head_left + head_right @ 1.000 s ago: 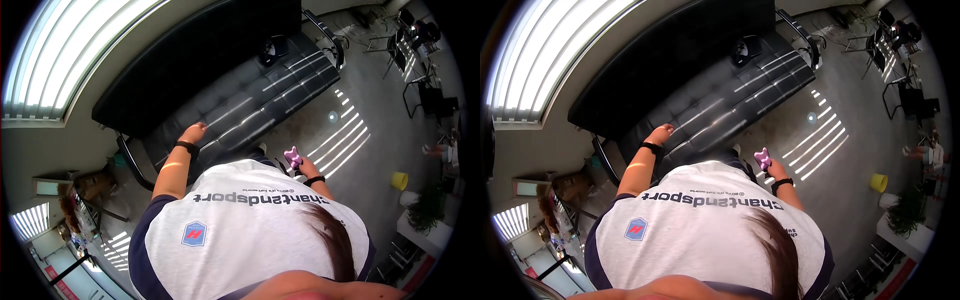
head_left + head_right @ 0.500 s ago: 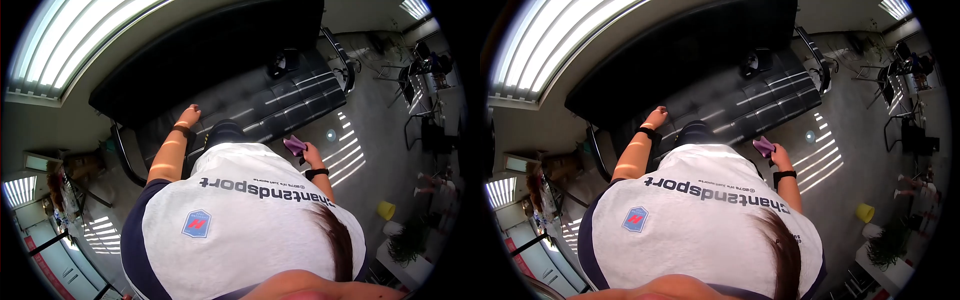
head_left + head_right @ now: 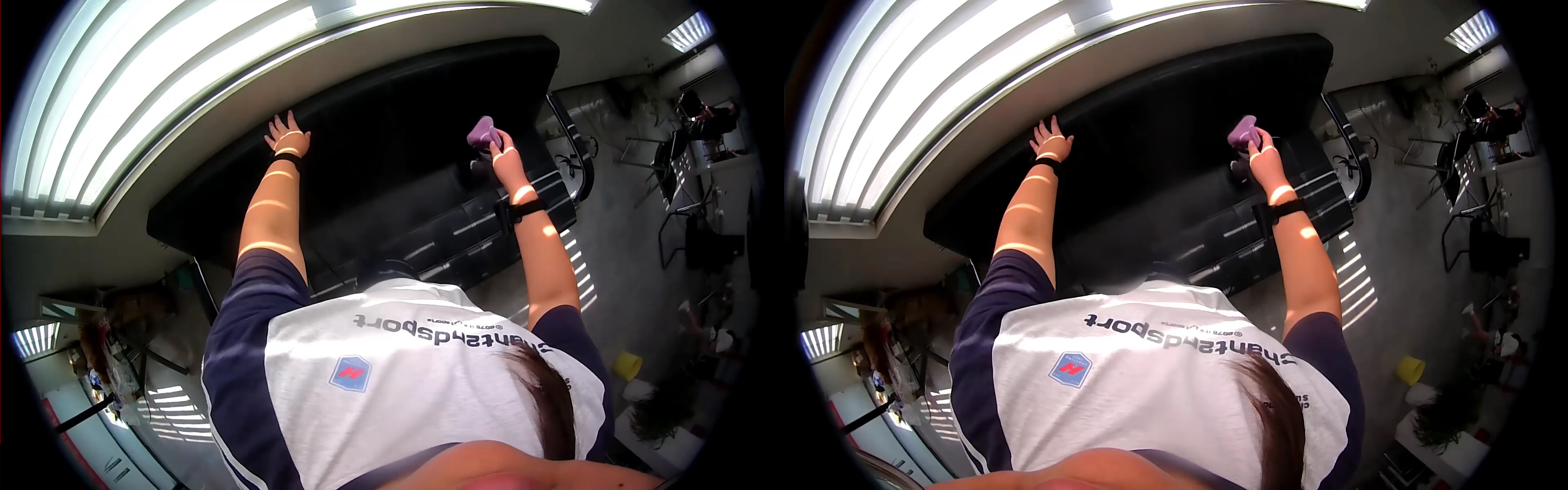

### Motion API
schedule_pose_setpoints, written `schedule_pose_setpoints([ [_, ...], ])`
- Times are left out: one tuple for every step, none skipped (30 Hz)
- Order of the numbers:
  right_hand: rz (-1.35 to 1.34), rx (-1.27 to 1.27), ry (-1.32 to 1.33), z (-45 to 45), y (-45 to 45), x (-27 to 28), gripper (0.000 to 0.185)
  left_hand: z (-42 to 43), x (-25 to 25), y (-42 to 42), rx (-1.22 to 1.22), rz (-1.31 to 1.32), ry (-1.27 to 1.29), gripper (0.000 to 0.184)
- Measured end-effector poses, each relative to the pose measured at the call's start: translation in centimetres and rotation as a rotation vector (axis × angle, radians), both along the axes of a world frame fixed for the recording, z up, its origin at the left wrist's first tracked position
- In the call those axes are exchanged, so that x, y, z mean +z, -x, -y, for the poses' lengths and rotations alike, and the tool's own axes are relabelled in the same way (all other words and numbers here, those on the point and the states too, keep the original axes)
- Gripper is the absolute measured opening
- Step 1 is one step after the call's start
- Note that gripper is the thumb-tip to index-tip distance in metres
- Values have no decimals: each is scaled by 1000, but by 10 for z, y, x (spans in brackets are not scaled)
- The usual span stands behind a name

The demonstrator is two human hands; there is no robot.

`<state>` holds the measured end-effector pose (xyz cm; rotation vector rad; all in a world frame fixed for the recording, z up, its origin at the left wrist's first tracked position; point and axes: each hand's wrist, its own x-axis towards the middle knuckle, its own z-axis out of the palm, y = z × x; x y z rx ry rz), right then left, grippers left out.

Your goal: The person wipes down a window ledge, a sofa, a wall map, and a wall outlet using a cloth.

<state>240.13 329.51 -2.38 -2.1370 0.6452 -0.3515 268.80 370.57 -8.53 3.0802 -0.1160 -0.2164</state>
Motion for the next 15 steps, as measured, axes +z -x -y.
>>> schedule_pose_setpoints([
  [15,-36,-39,1,-30,-8,43,-3,-5,-11,-29,3,-26,91],
  [7,-70,-146,-1,-59,-10,41,-3,0,-17,-46,-54,-70,97],
  [-2,-104,-252,-8,-83,-7,40,1,-2,-16,-32,-49,-70,99],
  [41,-112,-423,-16,-101,-4,41,0,-7,-14,-47,-21,-61,98],
  [56,-143,-396,-18,-115,-10,41,-2,-12,-13,-61,6,-53,97],
  [74,-176,-371,-20,-132,-18,41,-6,-14,-17,-81,-23,-30,96],
  [92,-209,-350,-24,-146,-25,41,-11,-15,-20,-101,-53,-9,95],
  [113,-222,-360,-22,-157,-26,41,-15,-16,-22,-121,-82,12,93],
  [143,-204,-327,-24,-167,-16,42,-16,-15,-20,-118,-99,6,92],
  [139,-209,-330,-27,-177,-6,44,-14,-12,-20,-113,-112,3,92],
  [138,-213,-332,-30,-188,3,47,-12,-10,-22,-107,-122,2,91],
  [162,-150,-188,-28,-201,1,54,-12,-11,-24,-101,-138,4,90],
  [215,-93,-12,-21,-218,-15,66,-12,-12,-25,-98,-157,5,90],
  [157,-61,-1,-22,-231,-15,73,-12,-10,-26,-96,-174,5,91],
  [100,-29,9,-27,-244,-17,80,-12,-9,-27,-95,-190,3,91],
])
